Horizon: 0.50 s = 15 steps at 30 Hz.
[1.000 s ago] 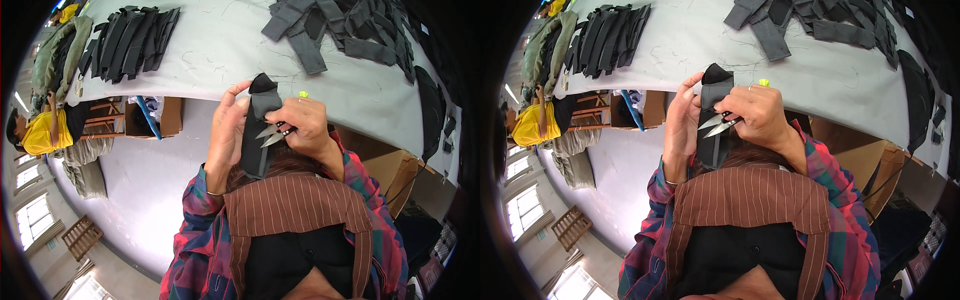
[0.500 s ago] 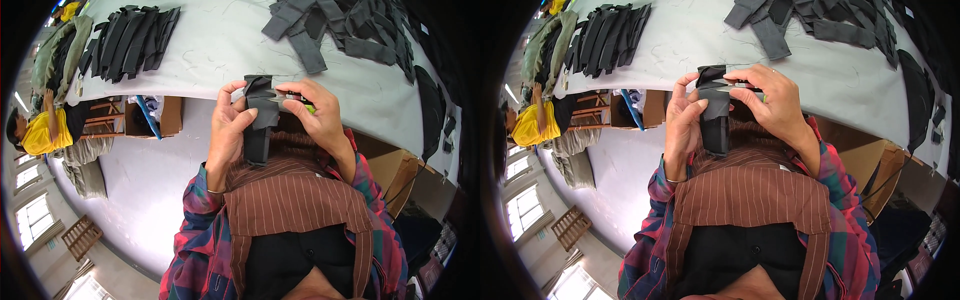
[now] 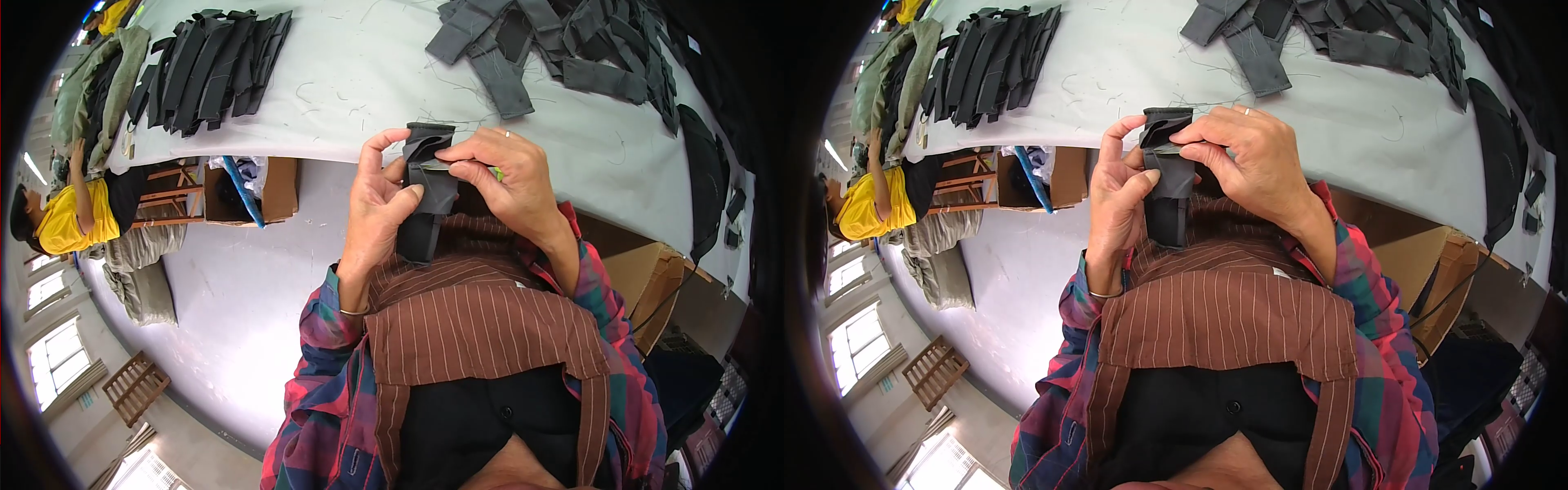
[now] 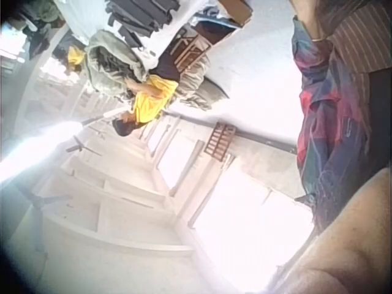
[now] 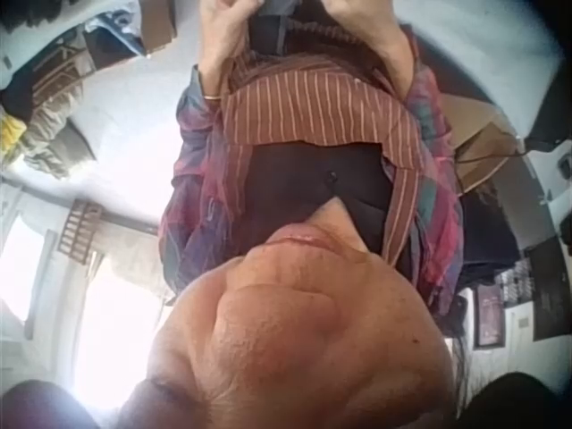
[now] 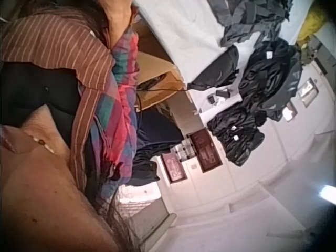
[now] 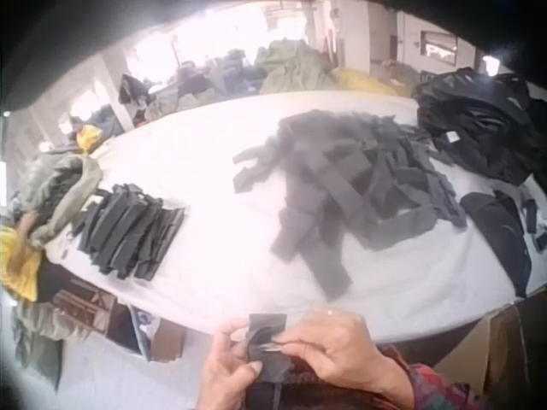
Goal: Trimming excess material and loose threads from black fabric components using small scissors.
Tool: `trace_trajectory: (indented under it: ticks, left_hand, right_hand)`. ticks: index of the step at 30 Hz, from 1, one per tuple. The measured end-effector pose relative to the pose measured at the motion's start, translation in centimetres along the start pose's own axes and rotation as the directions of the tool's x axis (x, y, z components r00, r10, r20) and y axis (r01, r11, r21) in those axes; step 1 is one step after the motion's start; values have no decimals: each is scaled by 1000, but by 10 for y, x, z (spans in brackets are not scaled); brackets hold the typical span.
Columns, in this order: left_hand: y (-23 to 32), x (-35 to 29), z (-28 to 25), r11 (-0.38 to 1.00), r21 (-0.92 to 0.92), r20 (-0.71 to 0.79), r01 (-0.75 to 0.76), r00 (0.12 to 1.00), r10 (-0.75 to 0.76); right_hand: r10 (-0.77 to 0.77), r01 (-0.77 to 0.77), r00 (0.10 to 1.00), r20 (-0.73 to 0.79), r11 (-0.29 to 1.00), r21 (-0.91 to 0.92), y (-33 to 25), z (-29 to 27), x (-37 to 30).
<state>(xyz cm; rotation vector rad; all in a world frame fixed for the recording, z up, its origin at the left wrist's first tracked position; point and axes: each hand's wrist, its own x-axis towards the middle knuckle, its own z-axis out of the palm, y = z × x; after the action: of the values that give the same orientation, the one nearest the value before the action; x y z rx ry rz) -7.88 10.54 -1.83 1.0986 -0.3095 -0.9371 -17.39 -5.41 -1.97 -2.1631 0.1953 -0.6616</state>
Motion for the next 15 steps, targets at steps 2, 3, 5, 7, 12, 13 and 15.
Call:
trace_trajectory:
  ticks: [2, 3, 5, 7, 12, 13, 15]
  left_hand:
    - [0, 0, 0, 1000, -9, 14, 9, 1000, -9]
    - [0, 0, 1, 1000, -9, 14, 9, 1000, -9]
    - [1, -1, 3, 999, -31, 13, 26, 1000, -26]
    - [1, -1, 2, 999, -33, 14, 28, 1000, -27]
    - [-4, 1, -1, 999, -37, 27, 11, 1000, -10]
    - [-5, 1, -2, 999, -36, 19, 3, 1000, -2]
    - [-4, 1, -3, 999, -34, 12, -5, 1000, 5]
  right_hand:
    - [6, -6, 1000, 2, 1000, 15, 1, 1, 0]
    - [6, -6, 1000, 3, 1000, 15, 1, 2, -1]
    - [27, -27, 1000, -6, 999, 33, 0, 3, -1]
    - [35, -35, 999, 1, 999, 36, -1, 2, 0]
    - [26, -25, 999, -18, 998, 53, -1, 5, 1]
    - [51, -52, 999, 7, 997, 60, 0, 4, 0]
    - [77, -79, 997, 31, 995, 66, 0, 1, 0]
